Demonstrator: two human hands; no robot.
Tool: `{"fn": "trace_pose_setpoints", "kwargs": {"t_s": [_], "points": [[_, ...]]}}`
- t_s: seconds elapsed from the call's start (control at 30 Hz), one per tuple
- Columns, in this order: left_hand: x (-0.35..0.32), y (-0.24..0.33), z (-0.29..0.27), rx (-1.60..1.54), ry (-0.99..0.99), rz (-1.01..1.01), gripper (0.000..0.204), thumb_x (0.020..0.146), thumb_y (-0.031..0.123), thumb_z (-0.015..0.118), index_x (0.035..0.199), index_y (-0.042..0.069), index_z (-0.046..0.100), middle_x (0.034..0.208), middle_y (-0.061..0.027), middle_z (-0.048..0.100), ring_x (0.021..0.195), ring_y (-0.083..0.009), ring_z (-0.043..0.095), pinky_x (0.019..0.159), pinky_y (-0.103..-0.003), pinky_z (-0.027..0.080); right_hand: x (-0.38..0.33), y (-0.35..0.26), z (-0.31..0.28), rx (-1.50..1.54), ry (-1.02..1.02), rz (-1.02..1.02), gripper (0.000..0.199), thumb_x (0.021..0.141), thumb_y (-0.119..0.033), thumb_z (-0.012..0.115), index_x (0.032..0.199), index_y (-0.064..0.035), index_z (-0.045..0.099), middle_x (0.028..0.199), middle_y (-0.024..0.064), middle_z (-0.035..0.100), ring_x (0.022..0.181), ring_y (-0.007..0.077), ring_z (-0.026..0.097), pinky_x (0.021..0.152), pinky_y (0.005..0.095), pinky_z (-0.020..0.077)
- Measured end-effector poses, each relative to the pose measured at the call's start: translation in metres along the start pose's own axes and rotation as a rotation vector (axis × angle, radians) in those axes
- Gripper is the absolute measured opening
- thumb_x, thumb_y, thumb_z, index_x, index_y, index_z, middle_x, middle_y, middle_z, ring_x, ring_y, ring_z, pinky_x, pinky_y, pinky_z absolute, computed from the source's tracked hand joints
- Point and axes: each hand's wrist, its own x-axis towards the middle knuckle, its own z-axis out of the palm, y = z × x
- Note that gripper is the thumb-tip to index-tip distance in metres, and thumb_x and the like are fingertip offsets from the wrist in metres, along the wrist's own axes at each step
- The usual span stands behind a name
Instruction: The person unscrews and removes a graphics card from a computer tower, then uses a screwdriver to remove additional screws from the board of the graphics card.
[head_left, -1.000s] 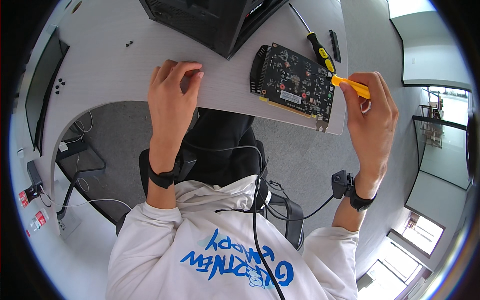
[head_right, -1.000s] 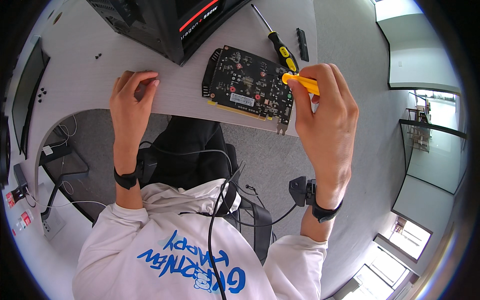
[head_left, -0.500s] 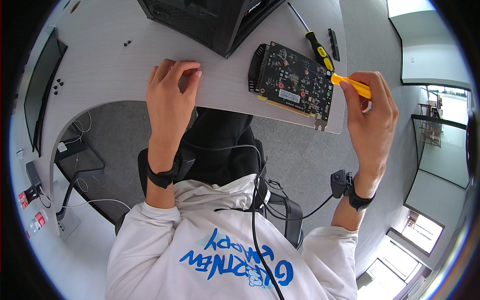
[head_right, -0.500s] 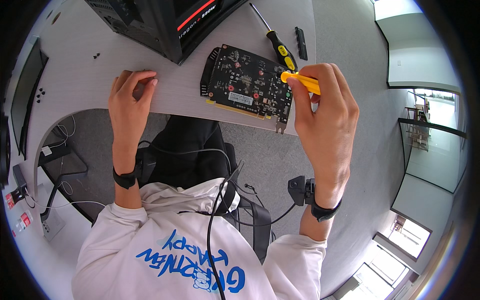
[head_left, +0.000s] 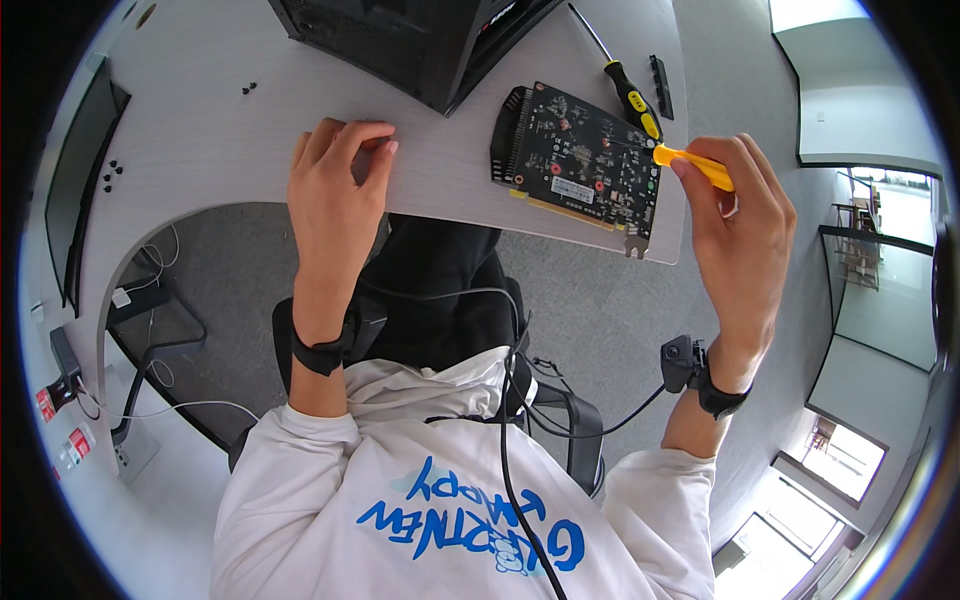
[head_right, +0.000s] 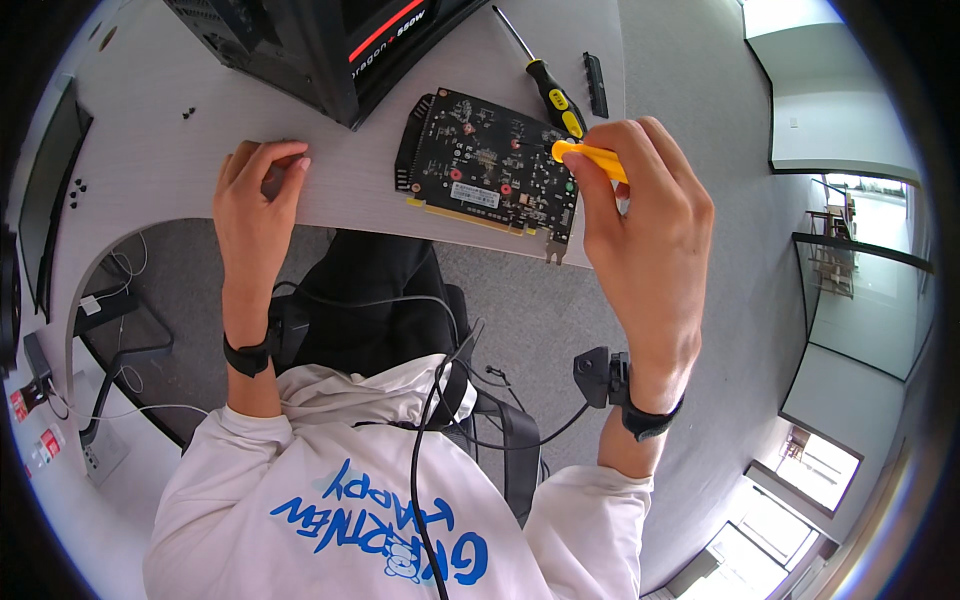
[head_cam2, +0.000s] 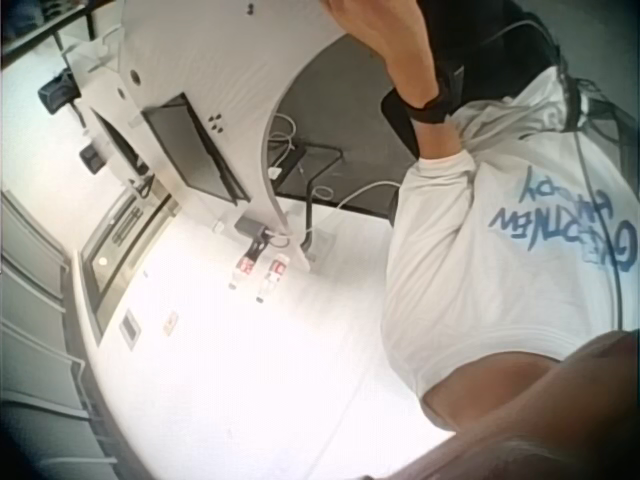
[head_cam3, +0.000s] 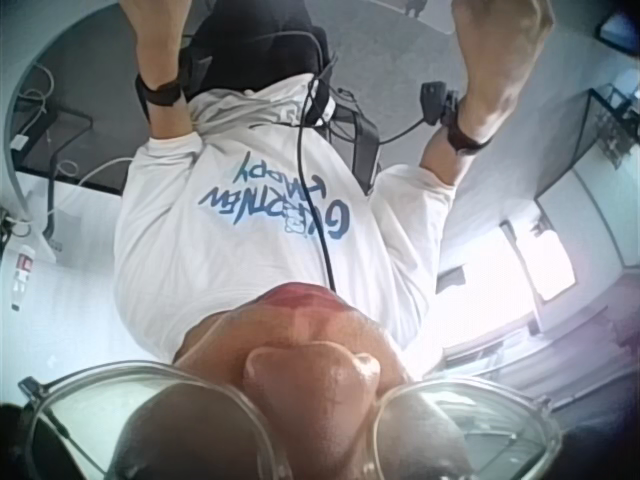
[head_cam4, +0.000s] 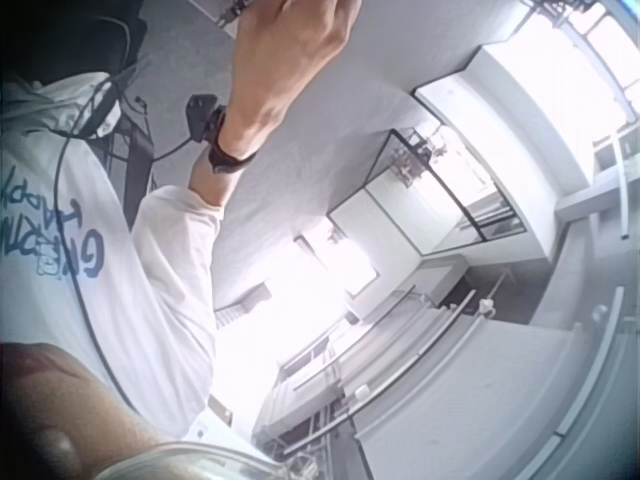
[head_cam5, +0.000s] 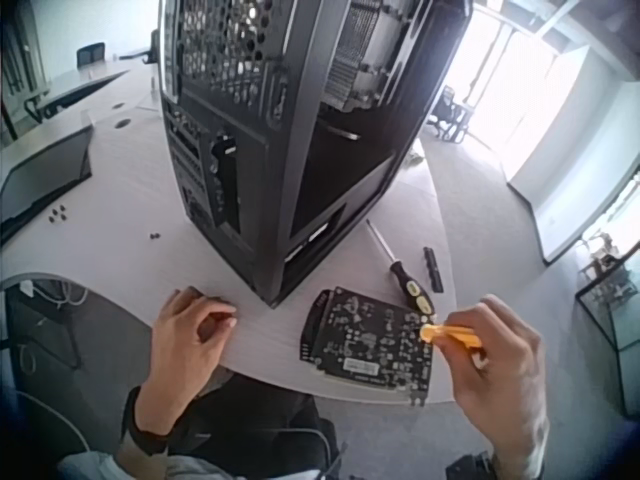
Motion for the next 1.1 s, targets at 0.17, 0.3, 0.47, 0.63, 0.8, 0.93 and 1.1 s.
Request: {"fn": "trace_pose_setpoints", "kwargs": {"t_s": [0.17,0.3,0.47,0.63,0.8,0.93,1.1], "points": [[-0.001,-0.001,-0.001,0.003,0.008,0.027,0.009,0.088,0.009,0.076,0.096,0.011,0.073,0.086,-0.0008,0.066,0.079,-0.0213,0.059,0.071,-0.036,0.05,0.016,0.005,0.001,0.009,0.007,-0.022,0.014,0.092,-0.009,0.076,0.091,0.0006,0.065,0.083,0.0107,0.067,0.067,0.0249,0.067,0.062,0.0322,0.0547],[-0.001,-0.002,0.001,0.0,0.027,0.054,0.009,0.088,0.009,0.076,0.097,0.011,0.072,0.088,-0.0006,0.067,0.08,-0.0217,0.059,0.072,-0.036,0.05,0.032,0.008,0.002,-0.117,-0.077,-0.009,0.027,0.094,-0.025,0.075,0.086,-0.0007,0.065,0.069,0.0122,0.066,0.062,0.0284,0.066,0.059,0.0366,0.0505],[-0.002,0.0,-0.001,-0.009,0.033,0.042,0.009,0.089,0.009,0.075,0.097,0.011,0.072,0.089,-0.0002,0.068,0.082,-0.0222,0.06,0.073,-0.036,0.051,0.047,-0.001,0.006,-0.215,-0.154,0.043,0.037,0.095,-0.037,0.073,0.085,-0.0022,0.068,0.061,0.013,0.064,0.057,0.0304,0.066,0.056,0.039,0.0495],[-0.003,-0.001,0.003,-0.017,0.04,0.022,0.008,0.089,0.01,0.075,0.096,0.012,0.073,0.089,-0.0003,0.067,0.084,-0.0228,0.06,0.073,-0.037,0.051,0.05,0.007,0.011,-0.247,-0.063,0.049,0.038,0.098,-0.038,0.07,0.085,-0.0025,0.07,0.063,0.0134,0.067,0.059,0.0302,0.069,0.058,0.0374,0.052],[-0.002,-0.004,0.003,-0.014,0.038,0.045,0.007,0.089,0.01,0.074,0.096,0.012,0.073,0.087,-0.0017,0.066,0.083,-0.0246,0.06,0.073,-0.038,0.051,0.042,0.003,0.011,-0.18,-0.106,0.086,0.031,0.1,-0.032,0.067,0.089,-0.0028,0.069,0.065,0.0138,0.068,0.062,0.0309,0.069,0.064,0.0384,0.0537],[-0.002,-0.006,0.004,-0.005,0.047,0.064,0.007,0.089,0.01,0.074,0.096,0.012,0.073,0.087,-0.0023,0.065,0.082,-0.0257,0.06,0.073,-0.038,0.05,0.04,0.007,0.011,-0.022,-0.133,0.048,0.016,0.099,-0.018,0.066,0.102,-0.0031,0.064,0.071,0.0164,0.068,0.067,0.034,0.068,0.07,0.0418,0.0525],[-0.002,-0.007,0.003,-0.034,0.022,0.068,0.009,0.089,0.01,0.074,0.098,0.011,0.072,0.088,-0.0027,0.066,0.083,-0.0268,0.06,0.075,-0.039,0.05,0.041,0.013,0.006,0.097,-0.186,-0.026,0.02,0.096,-0.012,0.069,0.109,-0.0033,0.056,0.082,0.019,0.069,0.073,0.0364,0.066,0.071,0.044,0.0499]]}}
